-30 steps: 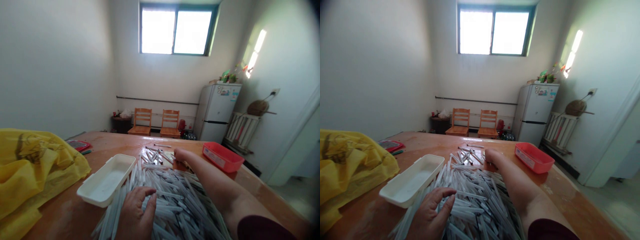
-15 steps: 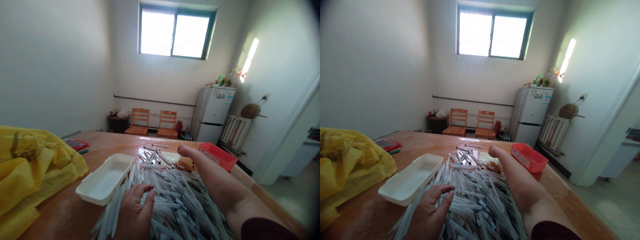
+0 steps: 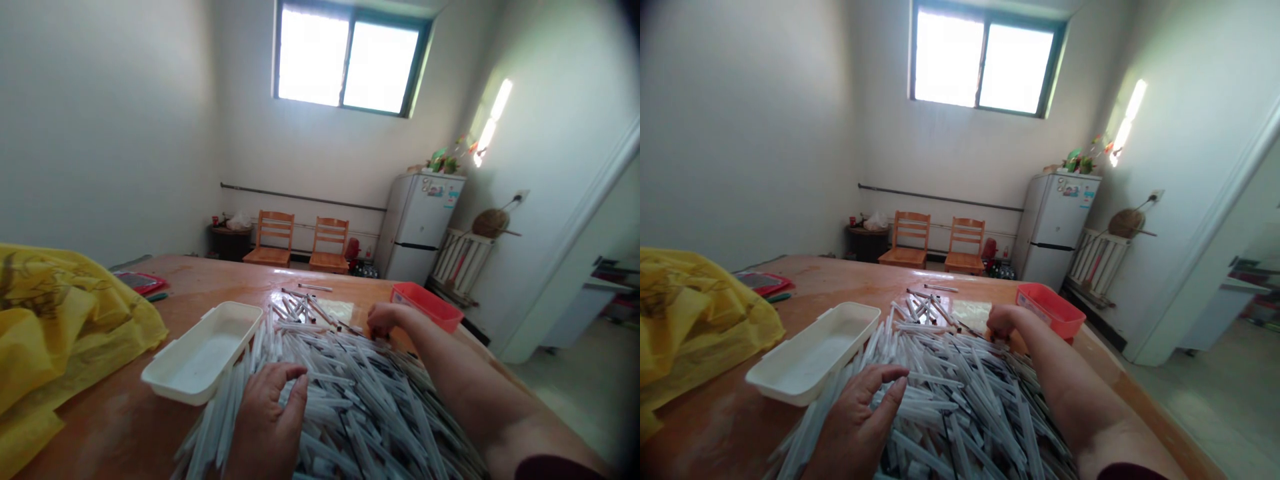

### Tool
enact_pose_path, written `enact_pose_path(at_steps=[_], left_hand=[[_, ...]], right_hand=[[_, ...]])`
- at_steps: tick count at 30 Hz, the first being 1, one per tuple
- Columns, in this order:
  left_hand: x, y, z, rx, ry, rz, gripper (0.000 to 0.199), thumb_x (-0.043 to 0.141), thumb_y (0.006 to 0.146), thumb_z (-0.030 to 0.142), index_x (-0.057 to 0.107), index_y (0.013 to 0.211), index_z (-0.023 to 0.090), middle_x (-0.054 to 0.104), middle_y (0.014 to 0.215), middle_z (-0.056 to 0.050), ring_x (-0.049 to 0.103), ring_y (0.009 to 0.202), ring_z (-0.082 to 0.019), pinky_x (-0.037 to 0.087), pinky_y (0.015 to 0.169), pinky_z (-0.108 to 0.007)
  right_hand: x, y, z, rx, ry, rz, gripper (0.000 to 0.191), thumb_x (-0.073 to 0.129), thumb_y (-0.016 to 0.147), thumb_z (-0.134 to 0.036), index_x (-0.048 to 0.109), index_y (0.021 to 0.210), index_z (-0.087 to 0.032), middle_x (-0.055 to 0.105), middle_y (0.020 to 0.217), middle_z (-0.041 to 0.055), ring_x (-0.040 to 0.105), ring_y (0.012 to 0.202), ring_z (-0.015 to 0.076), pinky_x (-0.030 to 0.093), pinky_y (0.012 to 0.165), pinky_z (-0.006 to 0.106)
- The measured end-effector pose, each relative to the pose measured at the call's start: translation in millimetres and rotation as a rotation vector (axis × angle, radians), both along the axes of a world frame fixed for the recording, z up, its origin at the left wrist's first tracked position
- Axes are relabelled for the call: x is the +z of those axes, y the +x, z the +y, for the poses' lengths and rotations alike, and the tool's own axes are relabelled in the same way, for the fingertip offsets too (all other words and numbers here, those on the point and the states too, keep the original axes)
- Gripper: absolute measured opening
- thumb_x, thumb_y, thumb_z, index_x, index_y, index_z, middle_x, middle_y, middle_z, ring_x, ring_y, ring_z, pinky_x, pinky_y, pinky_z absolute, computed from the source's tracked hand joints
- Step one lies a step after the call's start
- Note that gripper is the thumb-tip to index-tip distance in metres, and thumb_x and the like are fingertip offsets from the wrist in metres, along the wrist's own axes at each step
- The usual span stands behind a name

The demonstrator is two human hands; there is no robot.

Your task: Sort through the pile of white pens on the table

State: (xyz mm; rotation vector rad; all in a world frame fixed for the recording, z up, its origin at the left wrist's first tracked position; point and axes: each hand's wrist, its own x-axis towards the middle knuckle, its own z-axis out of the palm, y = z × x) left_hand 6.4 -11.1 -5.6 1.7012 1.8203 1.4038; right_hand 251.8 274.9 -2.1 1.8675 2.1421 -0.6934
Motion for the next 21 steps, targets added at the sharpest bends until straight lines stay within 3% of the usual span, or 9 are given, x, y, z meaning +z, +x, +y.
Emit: enact_pose_path(at_steps=[3,13,21], left_hand=[[-0.9,0,0,-0.007,-0.006,-0.012,0.028,0.052,0.092,0.044,0.071,0.100,0.025,0.071,0.105,-0.005,0.064,0.103,-0.025,0.049,0.091,-0.040],[-0.6,0,1,0.001,-0.025,-0.032,0.029,0.053,0.092,0.046,0.071,0.100,0.025,0.072,0.107,-0.006,0.065,0.105,-0.026,0.049,0.092,-0.040],[1.5,0,2,0.009,-0.049,-0.043,0.031,0.053,0.090,0.047,0.073,0.099,0.024,0.073,0.106,-0.006,0.066,0.104,-0.027,0.050,0.092,-0.041]], right_hand=[[-1.3,9,2,-0.043,-0.110,-0.008,0.033,0.061,0.097,-0.034,0.059,0.125,-0.016,0.062,0.123,0.0096,0.064,0.103,0.0225,0.056,0.087,0.043],[-4.2,29,-8,-0.117,-0.158,0.095,0.031,0.060,0.097,-0.034,0.060,0.123,-0.015,0.063,0.120,0.0091,0.065,0.100,0.0214,0.057,0.085,0.041],[-2.9,11,-4,-0.078,-0.132,0.190,0.032,0.060,0.098,-0.034,0.060,0.124,-0.016,0.062,0.123,0.0095,0.064,0.103,0.0222,0.056,0.087,0.042]])
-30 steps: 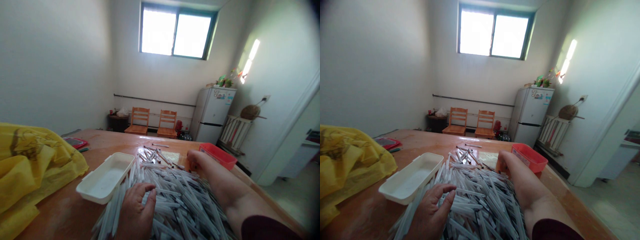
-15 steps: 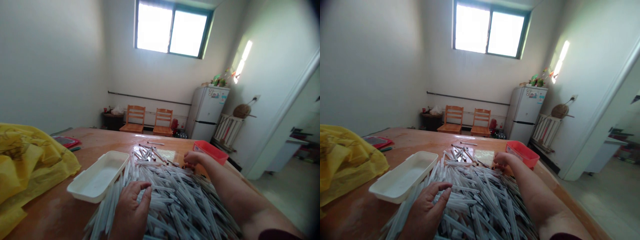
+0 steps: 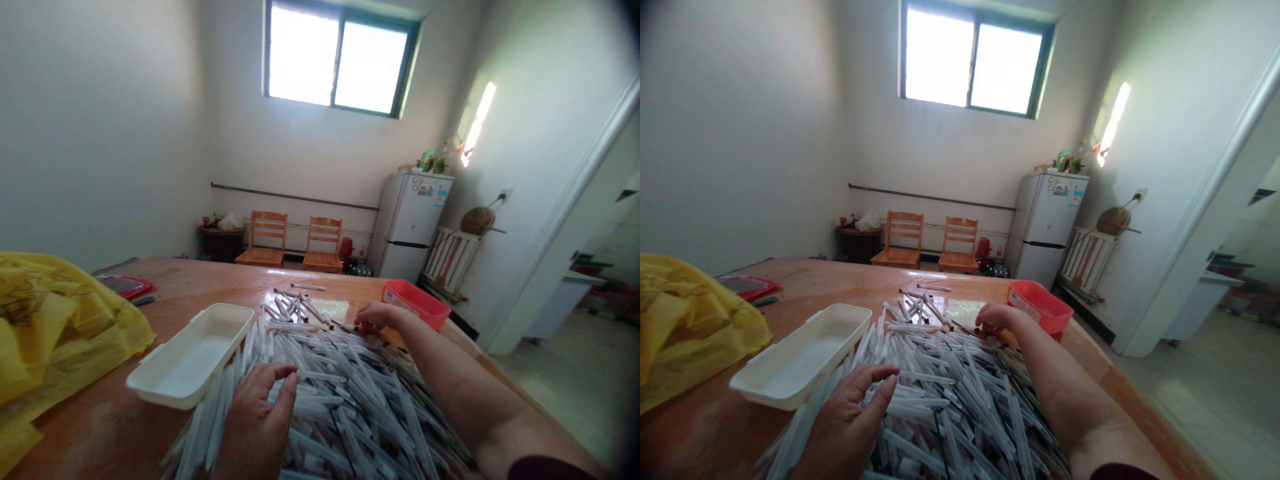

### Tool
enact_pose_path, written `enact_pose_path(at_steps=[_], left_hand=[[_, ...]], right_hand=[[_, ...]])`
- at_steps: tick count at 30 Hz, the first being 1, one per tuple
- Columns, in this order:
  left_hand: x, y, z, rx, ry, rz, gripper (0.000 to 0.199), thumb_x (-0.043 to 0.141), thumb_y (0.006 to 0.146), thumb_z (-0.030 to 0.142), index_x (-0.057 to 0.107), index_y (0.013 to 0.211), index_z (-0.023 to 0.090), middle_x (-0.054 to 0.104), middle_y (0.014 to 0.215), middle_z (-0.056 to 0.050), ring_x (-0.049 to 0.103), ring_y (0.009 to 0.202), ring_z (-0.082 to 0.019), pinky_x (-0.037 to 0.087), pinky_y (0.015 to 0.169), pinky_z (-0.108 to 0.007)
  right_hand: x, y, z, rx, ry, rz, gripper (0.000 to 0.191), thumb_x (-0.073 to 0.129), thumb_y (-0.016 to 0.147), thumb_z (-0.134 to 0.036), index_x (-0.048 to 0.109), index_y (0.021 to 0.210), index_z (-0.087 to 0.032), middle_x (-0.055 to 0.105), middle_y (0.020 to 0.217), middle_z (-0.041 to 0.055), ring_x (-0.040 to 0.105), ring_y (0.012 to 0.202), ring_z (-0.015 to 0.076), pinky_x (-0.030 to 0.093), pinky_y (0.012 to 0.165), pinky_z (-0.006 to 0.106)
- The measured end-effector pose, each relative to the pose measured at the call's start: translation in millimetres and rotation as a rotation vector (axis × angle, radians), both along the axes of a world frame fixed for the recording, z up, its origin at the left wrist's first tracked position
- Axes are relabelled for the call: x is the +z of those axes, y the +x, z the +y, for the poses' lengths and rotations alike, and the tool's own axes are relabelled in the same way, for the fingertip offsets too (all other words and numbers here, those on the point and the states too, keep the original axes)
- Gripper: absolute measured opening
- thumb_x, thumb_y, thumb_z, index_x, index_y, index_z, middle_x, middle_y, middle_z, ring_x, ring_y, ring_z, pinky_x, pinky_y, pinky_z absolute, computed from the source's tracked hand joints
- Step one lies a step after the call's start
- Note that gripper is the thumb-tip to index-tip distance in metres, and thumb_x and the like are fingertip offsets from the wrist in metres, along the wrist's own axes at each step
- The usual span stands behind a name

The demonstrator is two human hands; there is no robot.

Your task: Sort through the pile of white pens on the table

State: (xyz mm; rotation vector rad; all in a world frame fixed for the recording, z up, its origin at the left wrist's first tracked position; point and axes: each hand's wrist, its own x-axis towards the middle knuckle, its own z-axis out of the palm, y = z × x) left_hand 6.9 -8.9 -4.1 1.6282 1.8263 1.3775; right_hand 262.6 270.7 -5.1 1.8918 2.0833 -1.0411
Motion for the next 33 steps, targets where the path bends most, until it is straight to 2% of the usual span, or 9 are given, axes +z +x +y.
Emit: enact_pose_path(at_steps=[6,11,15,20,23,28,33], left_hand=[[3.0,-3,1,0.020,-0.052,-0.110,0.035,0.056,0.088,0.049,0.072,0.102,0.022,0.074,0.106,-0.008,0.067,0.103,-0.028,0.050,0.093,-0.043],[5.6,-2,0,0.009,-0.158,-0.486,0.046,0.061,0.084,0.052,0.066,0.116,0.020,0.075,0.106,-0.008,0.072,0.092,-0.026,0.056,0.079,-0.039],[5.6,-3,1,-0.012,-0.152,-0.715,0.045,0.066,0.082,0.048,0.064,0.116,0.019,0.076,0.096,-0.007,0.073,0.082,-0.023,0.058,0.073,-0.037],[7.2,-6,2,0.042,-0.062,-0.696,0.041,0.067,0.082,0.046,0.067,0.112,0.019,0.074,0.081,-0.006,0.071,0.070,-0.022,0.058,0.066,-0.036],[11.0,-6,1,0.059,-0.053,-0.656,0.043,0.066,0.082,0.049,0.067,0.112,0.018,0.073,0.079,-0.005,0.071,0.069,-0.022,0.058,0.066,-0.036],[14.5,-5,-1,0.046,-0.064,-0.652,0.050,0.065,0.081,0.054,0.066,0.113,0.016,0.073,0.083,-0.006,0.071,0.073,-0.022,0.057,0.068,-0.036],[14.6,-4,-2,0.049,-0.047,-0.659,0.051,0.066,0.080,0.055,0.067,0.113,0.016,0.073,0.082,-0.006,0.070,0.072,-0.022,0.057,0.069,-0.036]], right_hand=[[-0.7,-10,-1,0.019,-0.043,-0.021,0.032,0.061,0.097,-0.034,0.060,0.124,-0.015,0.062,0.122,0.0094,0.065,0.102,0.0221,0.056,0.086,0.042],[7.0,-18,1,0.023,0.061,-0.036,0.033,0.061,0.097,-0.034,0.060,0.124,-0.016,0.062,0.123,0.0095,0.064,0.103,0.0223,0.056,0.087,0.042],[10.3,-48,4,0.064,0.161,-0.030,0.033,0.061,0.097,-0.034,0.059,0.125,-0.016,0.061,0.124,0.0097,0.064,0.104,0.0227,0.056,0.087,0.043],[7.9,-100,8,0.133,0.262,-0.049,0.032,0.060,0.097,-0.034,0.061,0.124,-0.017,0.061,0.126,0.0089,0.063,0.106,0.0240,0.055,0.089,0.043],[3.9,-121,8,0.158,0.274,-0.085,0.032,0.061,0.097,-0.034,0.061,0.124,-0.017,0.061,0.126,0.0092,0.063,0.107,0.0239,0.054,0.090,0.044],[0.3,-132,0,0.153,0.253,-0.102,0.032,0.062,0.096,-0.033,0.061,0.123,-0.017,0.061,0.125,0.0095,0.063,0.105,0.0232,0.055,0.089,0.042],[13.8,-129,-12,0.119,0.261,0.006,0.030,0.060,0.097,-0.034,0.062,0.122,-0.017,0.061,0.125,0.0086,0.063,0.106,0.0237,0.055,0.090,0.042]])
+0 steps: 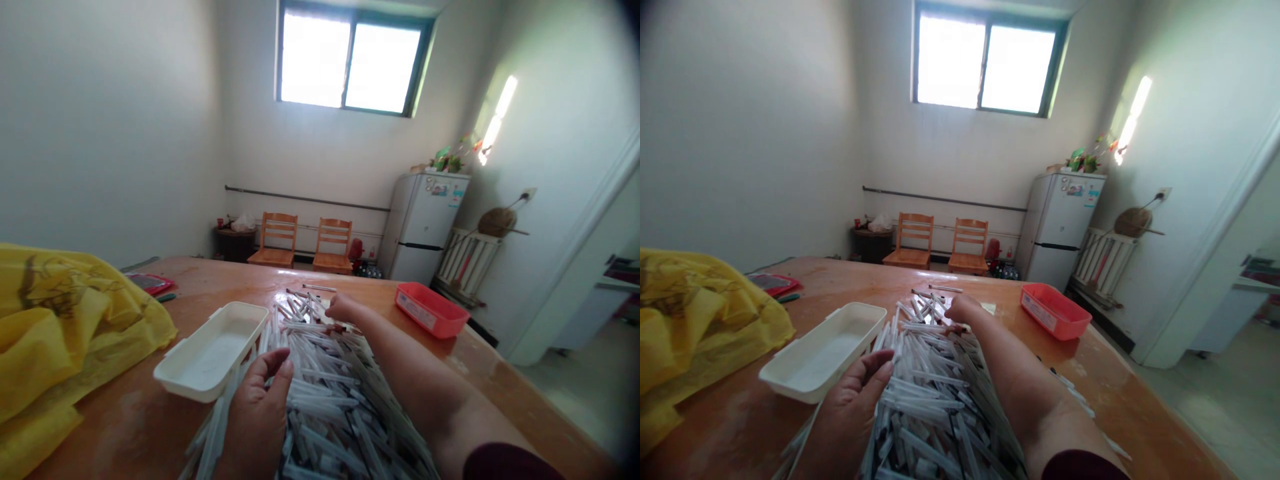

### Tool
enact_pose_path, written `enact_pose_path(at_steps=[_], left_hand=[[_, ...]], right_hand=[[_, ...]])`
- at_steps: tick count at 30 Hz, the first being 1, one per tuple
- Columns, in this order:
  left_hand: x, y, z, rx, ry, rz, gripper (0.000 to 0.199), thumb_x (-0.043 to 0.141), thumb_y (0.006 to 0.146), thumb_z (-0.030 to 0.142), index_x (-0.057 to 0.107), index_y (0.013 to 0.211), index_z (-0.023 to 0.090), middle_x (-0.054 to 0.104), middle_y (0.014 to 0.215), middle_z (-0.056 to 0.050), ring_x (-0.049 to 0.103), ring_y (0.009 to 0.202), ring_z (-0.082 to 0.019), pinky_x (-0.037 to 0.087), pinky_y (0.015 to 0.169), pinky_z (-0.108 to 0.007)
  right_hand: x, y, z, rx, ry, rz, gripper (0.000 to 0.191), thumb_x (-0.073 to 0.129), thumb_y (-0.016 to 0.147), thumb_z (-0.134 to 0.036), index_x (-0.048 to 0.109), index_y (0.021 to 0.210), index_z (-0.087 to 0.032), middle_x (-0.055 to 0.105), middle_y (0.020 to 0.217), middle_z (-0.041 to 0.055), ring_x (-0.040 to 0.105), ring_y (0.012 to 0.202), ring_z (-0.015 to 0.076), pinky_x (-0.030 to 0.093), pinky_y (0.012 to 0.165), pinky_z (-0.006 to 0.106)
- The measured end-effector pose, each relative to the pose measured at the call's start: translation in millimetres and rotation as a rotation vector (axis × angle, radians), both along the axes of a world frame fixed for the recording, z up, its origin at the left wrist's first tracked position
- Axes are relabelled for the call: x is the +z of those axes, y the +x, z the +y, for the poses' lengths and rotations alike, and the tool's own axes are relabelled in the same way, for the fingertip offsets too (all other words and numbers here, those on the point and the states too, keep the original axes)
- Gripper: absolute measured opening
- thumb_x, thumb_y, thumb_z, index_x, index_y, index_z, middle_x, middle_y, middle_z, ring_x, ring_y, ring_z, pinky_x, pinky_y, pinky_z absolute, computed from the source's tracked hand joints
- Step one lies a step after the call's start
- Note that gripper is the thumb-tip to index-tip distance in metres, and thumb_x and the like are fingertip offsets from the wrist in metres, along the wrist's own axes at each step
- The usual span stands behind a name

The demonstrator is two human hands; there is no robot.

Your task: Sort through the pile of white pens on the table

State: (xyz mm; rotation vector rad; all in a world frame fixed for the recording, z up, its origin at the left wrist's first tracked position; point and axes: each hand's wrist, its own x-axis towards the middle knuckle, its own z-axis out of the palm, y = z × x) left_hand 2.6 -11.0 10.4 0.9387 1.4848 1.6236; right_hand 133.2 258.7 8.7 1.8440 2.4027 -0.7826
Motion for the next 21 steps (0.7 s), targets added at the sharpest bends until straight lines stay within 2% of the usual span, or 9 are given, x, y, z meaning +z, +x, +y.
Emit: enact_pose_path(at_steps=[3,5,8,10,14,16,18,21], left_hand=[[1.3,3,-2,-0.026,-0.006,-0.004,0.052,0.065,0.080,0.057,0.066,0.113,0.016,0.073,0.084,-0.007,0.070,0.071,-0.021,0.057,0.068,-0.035],[1.9,5,-4,-0.056,-0.014,-0.022,0.054,0.064,0.081,0.058,0.065,0.115,0.016,0.074,0.089,-0.007,0.070,0.073,-0.021,0.056,0.068,-0.034],[2.1,8,-5,-0.105,-0.019,-0.048,0.054,0.063,0.082,0.057,0.063,0.118,0.016,0.073,0.100,-0.009,0.070,0.082,-0.021,0.055,0.073,-0.033],[2.5,11,-6,-0.129,-0.029,-0.043,0.053,0.063,0.084,0.055,0.062,0.120,0.017,0.072,0.105,-0.009,0.068,0.086,-0.020,0.053,0.073,-0.030],[5.8,22,-10,-0.302,-0.029,-0.172,0.051,0.065,0.085,0.050,0.059,0.124,0.018,0.070,0.110,-0.008,0.064,0.079,-0.013,0.046,0.061,-0.023],[8.0,27,-14,-0.414,-0.014,-0.319,0.048,0.066,0.086,0.046,0.058,0.125,0.018,0.069,0.108,-0.007,0.062,0.071,-0.010,0.045,0.057,-0.021],[9.8,31,-18,-0.492,-0.009,-0.442,0.042,0.064,0.088,0.041,0.058,0.123,0.018,0.070,0.104,-0.004,0.060,0.068,-0.008,0.045,0.058,-0.019],[12.0,33,-22,-0.537,-0.020,-0.553,0.030,0.057,0.093,0.036,0.059,0.117,0.017,0.070,0.093,0.000,0.059,0.072,-0.006,0.046,0.068,-0.016]], right_hand=[[13.6,10,-15,-0.007,-0.033,0.141,0.030,0.061,0.097,-0.035,0.063,0.119,-0.015,0.064,0.118,0.0073,0.065,0.099,0.0221,0.057,0.084,0.040],[22.6,20,-33,-0.007,-0.075,0.264,0.026,0.061,0.097,-0.035,0.064,0.109,-0.013,0.068,0.104,0.0059,0.067,0.085,0.0172,0.057,0.072,0.032],[33.0,40,-76,0.008,-0.153,0.479,0.018,0.056,0.095,-0.030,0.061,0.089,-0.014,0.071,0.080,0.0034,0.064,0.062,0.0111,0.044,0.049,0.019],[35.9,53,-114,0.022,-0.207,0.614,0.014,0.053,0.092,-0.029,0.058,0.087,-0.018,0.072,0.076,0.0019,0.061,0.056,0.0092,0.038,0.044,0.017],[28.4,74,-196,0.031,-0.336,0.809,0.017,0.054,0.087,-0.038,0.056,0.086,-0.021,0.068,0.066,-0.0008,0.052,0.045,0.0085,0.037,0.042,0.018],[20.1,80,-227,-0.014,-0.520,1.019,0.014,0.059,0.082,-0.036,0.057,0.085,-0.022,0.065,0.059,-0.0018,0.046,0.039,0.0082,0.030,0.038,0.018],[11.9,82,-247,-0.061,-0.608,1.151,0.013,0.061,0.081,-0.035,0.058,0.084,-0.023,0.064,0.057,-0.0016,0.044,0.037,0.0082,0.027,0.036,0.018],[1.6,83,-261,-0.129,-0.613,1.238,0.017,0.056,0.086,-0.038,0.059,0.082,-0.022,0.066,0.059,0.0002,0.048,0.037,0.0090,0.028,0.036,0.018]])
